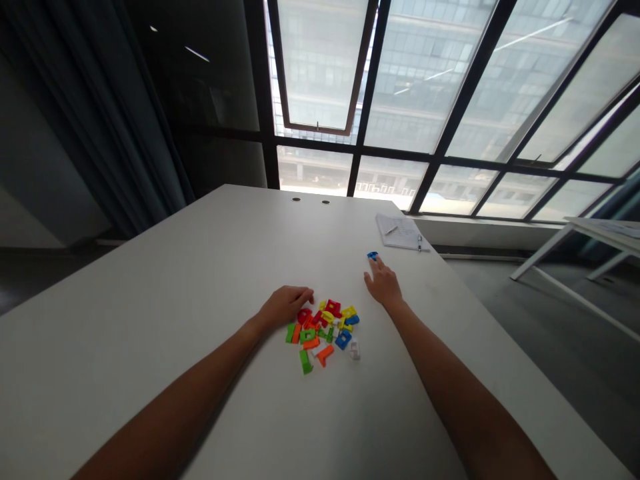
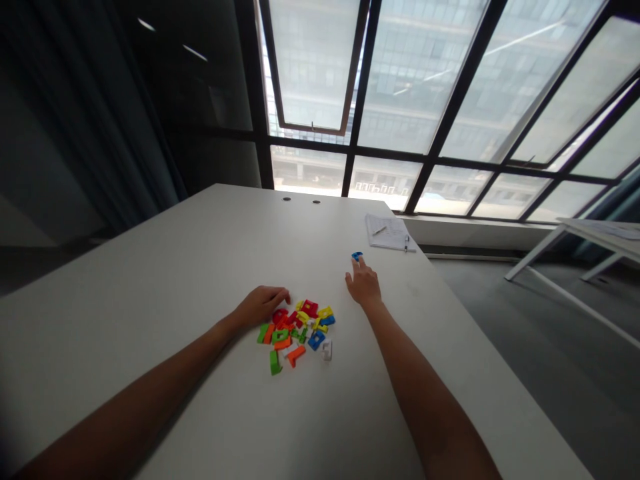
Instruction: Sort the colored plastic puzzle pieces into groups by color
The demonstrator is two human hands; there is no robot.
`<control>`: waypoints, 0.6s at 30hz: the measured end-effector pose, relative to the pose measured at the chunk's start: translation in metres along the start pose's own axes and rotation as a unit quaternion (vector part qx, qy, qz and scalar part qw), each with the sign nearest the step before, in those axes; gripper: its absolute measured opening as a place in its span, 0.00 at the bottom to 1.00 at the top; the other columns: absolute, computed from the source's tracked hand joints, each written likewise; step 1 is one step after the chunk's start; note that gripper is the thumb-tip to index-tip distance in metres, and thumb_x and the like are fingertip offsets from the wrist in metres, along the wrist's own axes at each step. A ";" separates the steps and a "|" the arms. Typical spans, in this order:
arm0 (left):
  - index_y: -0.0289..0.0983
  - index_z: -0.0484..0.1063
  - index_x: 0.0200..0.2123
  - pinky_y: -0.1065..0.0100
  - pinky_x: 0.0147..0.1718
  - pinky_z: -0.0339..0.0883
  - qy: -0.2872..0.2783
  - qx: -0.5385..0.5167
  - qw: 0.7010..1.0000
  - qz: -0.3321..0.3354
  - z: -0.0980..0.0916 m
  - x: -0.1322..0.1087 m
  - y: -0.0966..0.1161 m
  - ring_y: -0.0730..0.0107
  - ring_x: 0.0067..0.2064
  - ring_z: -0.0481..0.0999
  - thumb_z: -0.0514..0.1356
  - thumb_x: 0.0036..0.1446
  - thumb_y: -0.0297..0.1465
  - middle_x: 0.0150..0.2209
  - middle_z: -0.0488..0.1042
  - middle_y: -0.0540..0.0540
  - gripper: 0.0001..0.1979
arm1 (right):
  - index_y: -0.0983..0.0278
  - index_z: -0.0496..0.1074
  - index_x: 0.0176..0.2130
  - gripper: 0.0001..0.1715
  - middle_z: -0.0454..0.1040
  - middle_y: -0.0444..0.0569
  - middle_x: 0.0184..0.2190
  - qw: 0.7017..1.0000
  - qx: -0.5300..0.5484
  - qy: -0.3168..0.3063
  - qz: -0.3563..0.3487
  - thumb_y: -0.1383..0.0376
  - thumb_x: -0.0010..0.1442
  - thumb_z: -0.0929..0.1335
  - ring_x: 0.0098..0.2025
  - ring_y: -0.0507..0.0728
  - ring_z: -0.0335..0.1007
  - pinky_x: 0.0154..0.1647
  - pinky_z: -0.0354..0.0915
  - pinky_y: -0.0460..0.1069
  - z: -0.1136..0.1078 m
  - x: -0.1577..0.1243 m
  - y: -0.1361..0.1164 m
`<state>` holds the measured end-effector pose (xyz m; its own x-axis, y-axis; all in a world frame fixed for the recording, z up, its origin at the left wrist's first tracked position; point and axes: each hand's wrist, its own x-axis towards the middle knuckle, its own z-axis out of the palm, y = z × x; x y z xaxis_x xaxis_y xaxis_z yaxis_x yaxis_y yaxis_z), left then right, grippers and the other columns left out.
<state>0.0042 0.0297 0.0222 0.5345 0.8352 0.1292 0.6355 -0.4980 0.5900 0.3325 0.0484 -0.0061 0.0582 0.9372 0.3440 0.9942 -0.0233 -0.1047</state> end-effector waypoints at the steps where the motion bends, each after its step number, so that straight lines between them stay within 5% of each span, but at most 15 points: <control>1: 0.39 0.81 0.36 0.69 0.29 0.56 0.001 -0.006 1.000 -0.001 0.000 0.000 -0.001 0.69 0.27 0.67 0.45 0.69 0.48 0.20 0.68 0.52 0.29 | 0.71 0.63 0.67 0.29 0.61 0.62 0.67 1.000 0.013 0.009 -0.007 0.62 0.72 0.62 0.60 0.67 0.65 0.60 0.60 0.58 0.000 -0.002 0.000; 5: 0.38 0.81 0.35 0.69 0.29 0.54 0.011 -0.033 0.999 0.001 0.001 0.002 -0.005 0.70 0.25 0.63 0.45 0.69 0.48 0.19 0.64 0.53 0.29 | 0.67 0.76 0.52 0.17 0.79 0.58 0.48 0.997 0.060 0.011 -0.052 0.67 0.70 0.62 0.52 0.63 0.71 0.58 0.63 0.55 -0.004 -0.015 -0.006; 11: 0.38 0.81 0.35 0.69 0.28 0.53 0.016 -0.051 0.999 0.009 0.002 0.003 -0.007 0.71 0.24 0.62 0.47 0.69 0.49 0.19 0.63 0.54 0.29 | 0.62 0.76 0.43 0.09 0.79 0.51 0.41 0.931 0.275 0.020 -0.238 0.68 0.67 0.65 0.45 0.60 0.73 0.53 0.66 0.55 -0.029 -0.074 -0.021; 18: 0.38 0.80 0.34 0.69 0.28 0.53 0.013 -0.033 0.999 0.017 0.002 0.000 -0.005 0.71 0.24 0.63 0.47 0.69 0.48 0.19 0.66 0.53 0.28 | 0.62 0.73 0.43 0.10 0.75 0.52 0.42 0.913 0.281 0.011 -0.296 0.73 0.62 0.66 0.46 0.61 0.69 0.51 0.64 0.58 -0.054 -0.107 -0.028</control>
<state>0.0022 0.0322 0.0176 0.5405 0.8241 0.1695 0.5783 -0.5103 0.6366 0.3028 -0.0703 0.0107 -0.4670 0.7198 0.5136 0.6492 0.6734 -0.3535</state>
